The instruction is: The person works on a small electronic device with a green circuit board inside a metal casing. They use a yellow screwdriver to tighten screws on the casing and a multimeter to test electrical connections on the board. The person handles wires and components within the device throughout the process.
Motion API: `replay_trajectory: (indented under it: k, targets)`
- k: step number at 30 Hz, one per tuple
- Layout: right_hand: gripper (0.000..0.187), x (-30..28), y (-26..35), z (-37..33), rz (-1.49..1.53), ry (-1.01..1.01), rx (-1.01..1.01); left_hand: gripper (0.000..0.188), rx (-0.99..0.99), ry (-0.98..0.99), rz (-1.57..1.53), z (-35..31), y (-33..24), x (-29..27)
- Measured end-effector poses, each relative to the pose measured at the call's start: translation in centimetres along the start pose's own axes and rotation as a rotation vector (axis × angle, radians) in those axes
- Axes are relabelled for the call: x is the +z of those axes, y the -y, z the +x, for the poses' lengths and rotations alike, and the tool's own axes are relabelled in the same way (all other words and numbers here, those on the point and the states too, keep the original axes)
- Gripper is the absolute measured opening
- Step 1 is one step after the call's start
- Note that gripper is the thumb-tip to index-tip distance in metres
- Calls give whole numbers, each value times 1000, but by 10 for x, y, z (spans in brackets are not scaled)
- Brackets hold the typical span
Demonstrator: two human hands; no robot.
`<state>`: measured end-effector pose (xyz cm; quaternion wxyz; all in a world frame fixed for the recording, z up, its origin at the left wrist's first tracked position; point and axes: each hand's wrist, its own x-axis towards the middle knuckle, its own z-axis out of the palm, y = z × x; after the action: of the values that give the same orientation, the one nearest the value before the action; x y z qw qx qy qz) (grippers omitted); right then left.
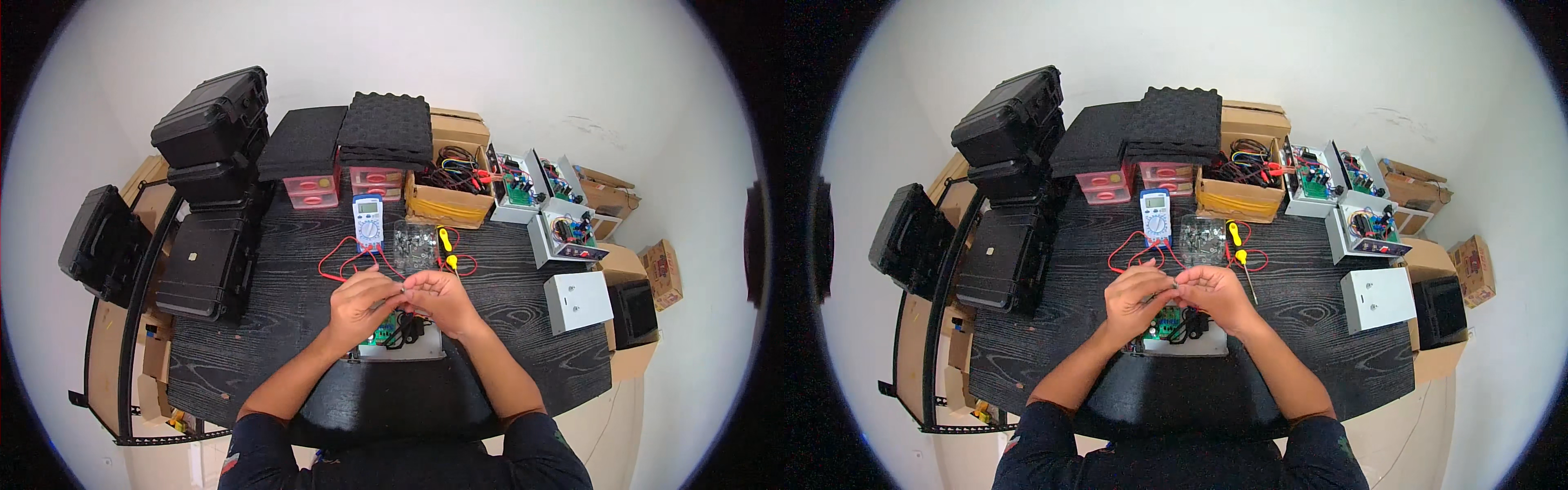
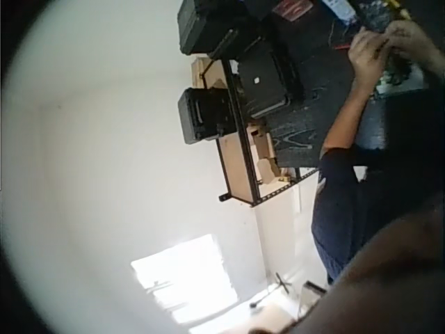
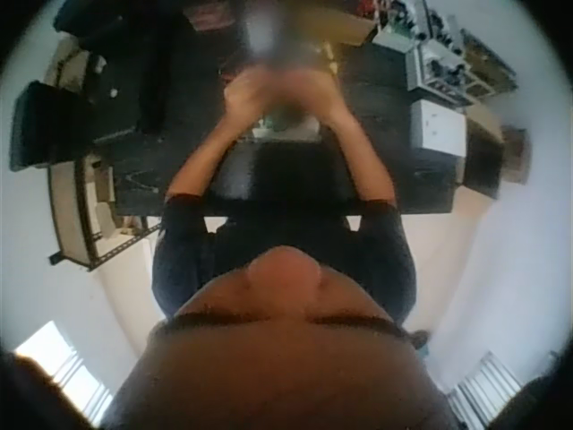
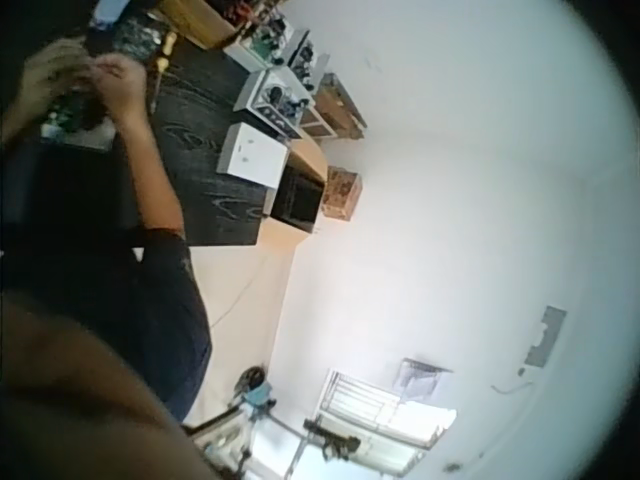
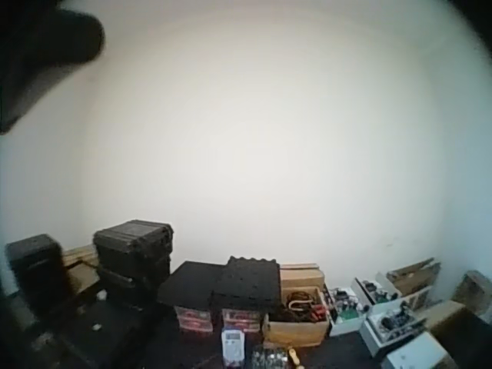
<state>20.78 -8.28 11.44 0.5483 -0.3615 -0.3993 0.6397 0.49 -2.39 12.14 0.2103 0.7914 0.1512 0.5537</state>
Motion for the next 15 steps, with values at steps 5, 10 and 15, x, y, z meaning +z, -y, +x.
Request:
replay_trajectory:
  k: [5,10,15]
  targets:
    - [13,-4,8,0,-61,-36,45,29,37,73,98,-1,1,-1]
    - [18,-5,16,-2,-272,-1,3,28,71,105,191,3,2,0]
    - [35,-16,45,-4,-1183,-16,87,22,-11,225,192,-2,16,-1]
